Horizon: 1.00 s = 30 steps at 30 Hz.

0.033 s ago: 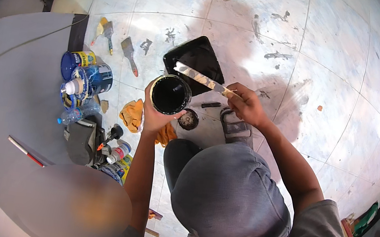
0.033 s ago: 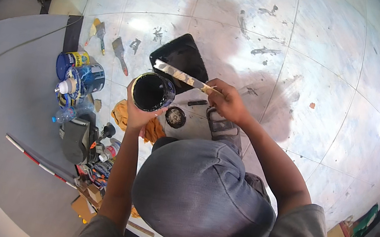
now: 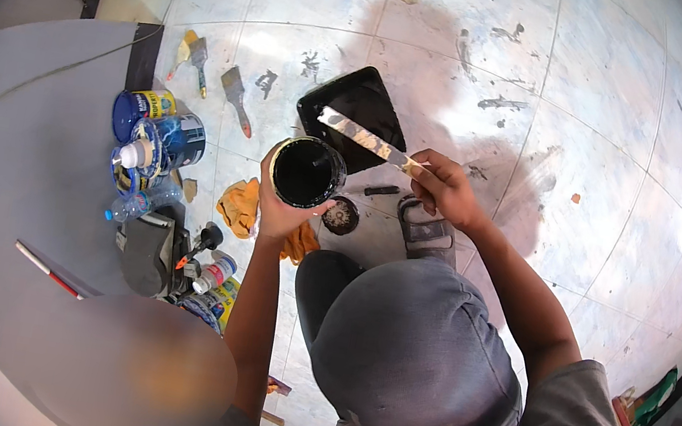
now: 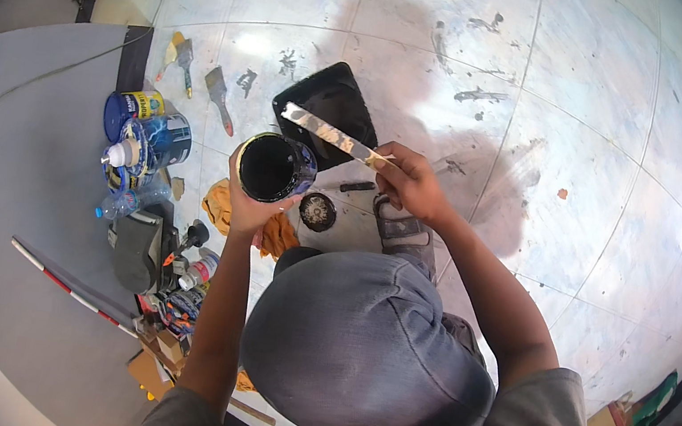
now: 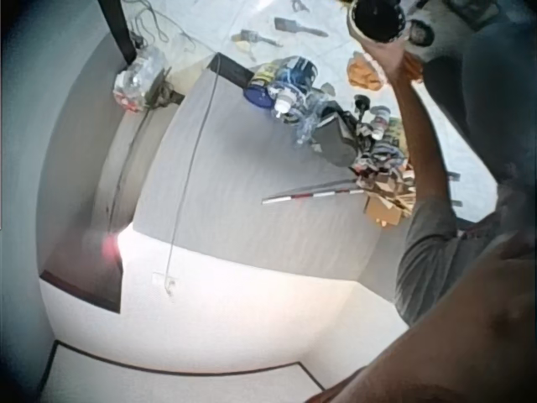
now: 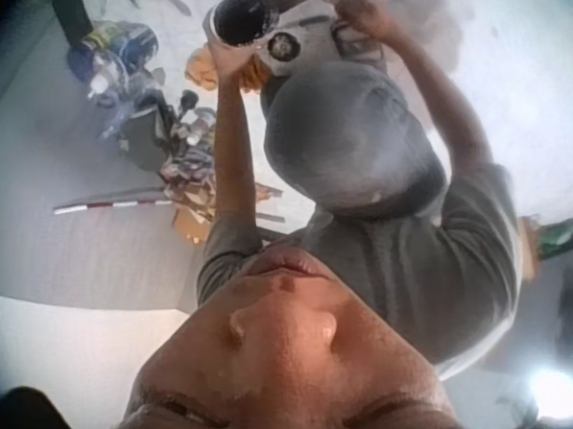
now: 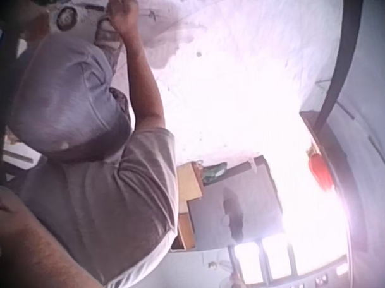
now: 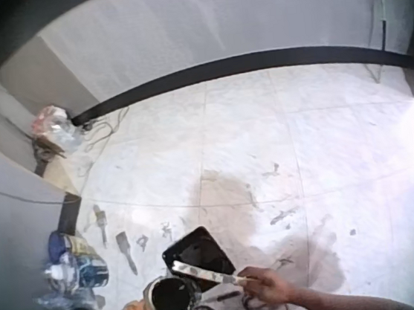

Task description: The person uses a screwdriver to pry open a small can of dark paint, pours the paint into a plastic tray, adds a clear liquid from a bottle, and stirs the mixture with a paintbrush.

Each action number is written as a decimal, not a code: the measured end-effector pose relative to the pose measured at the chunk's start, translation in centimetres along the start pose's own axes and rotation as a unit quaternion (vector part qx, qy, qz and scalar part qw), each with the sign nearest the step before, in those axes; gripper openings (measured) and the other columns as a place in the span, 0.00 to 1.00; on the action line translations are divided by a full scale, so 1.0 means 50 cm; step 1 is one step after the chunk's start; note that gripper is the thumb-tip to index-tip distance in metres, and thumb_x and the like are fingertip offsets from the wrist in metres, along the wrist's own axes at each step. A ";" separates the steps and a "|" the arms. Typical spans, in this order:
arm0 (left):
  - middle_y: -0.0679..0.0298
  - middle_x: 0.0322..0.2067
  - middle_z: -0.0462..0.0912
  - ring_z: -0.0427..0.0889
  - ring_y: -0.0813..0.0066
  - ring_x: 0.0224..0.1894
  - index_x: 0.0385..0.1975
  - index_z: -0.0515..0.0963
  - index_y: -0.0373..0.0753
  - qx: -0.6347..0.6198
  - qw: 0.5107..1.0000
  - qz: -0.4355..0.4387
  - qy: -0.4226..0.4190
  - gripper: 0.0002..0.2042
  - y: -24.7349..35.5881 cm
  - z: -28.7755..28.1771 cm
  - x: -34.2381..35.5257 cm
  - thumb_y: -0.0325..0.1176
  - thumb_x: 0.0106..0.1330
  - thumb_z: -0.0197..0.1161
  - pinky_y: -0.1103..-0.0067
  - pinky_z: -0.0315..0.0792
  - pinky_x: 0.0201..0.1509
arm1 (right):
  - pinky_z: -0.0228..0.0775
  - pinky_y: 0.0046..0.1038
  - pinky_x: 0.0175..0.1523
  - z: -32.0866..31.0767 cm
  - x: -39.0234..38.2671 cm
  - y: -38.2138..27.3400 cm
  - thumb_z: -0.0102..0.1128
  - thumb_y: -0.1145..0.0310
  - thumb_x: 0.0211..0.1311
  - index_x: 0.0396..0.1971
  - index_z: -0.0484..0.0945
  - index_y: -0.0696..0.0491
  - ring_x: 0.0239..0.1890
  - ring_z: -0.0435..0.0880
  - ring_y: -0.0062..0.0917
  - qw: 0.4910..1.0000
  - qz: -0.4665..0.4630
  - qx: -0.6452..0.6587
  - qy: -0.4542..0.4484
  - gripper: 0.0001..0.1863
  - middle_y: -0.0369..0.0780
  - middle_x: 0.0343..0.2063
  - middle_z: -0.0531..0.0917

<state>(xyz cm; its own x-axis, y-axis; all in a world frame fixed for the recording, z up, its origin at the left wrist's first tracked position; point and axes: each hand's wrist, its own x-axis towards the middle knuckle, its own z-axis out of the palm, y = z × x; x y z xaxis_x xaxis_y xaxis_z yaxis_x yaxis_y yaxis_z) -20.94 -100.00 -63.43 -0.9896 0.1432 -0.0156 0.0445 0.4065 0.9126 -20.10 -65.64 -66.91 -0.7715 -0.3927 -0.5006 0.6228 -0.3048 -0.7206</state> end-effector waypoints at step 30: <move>0.57 0.67 0.79 0.79 0.64 0.69 0.77 0.64 0.35 -0.124 0.912 -0.055 0.388 0.61 -0.241 0.025 -0.001 0.27 0.38 0.95 0.68 0.76 0.74 | 0.68 0.26 0.23 -0.015 0.069 0.076 0.58 0.65 0.82 0.50 0.79 0.57 0.20 0.75 0.19 0.964 0.063 -0.209 0.149 0.10 0.37 0.25 0.79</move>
<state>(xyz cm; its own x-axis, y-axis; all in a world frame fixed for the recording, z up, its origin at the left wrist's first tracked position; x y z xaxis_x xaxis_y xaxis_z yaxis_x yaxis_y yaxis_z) -21.27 -103.81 -74.95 -0.7893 -0.6066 0.0947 0.0028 0.1507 0.9886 -20.49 -67.54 -71.74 -0.7348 -0.1175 -0.6680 0.6556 0.1295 -0.7439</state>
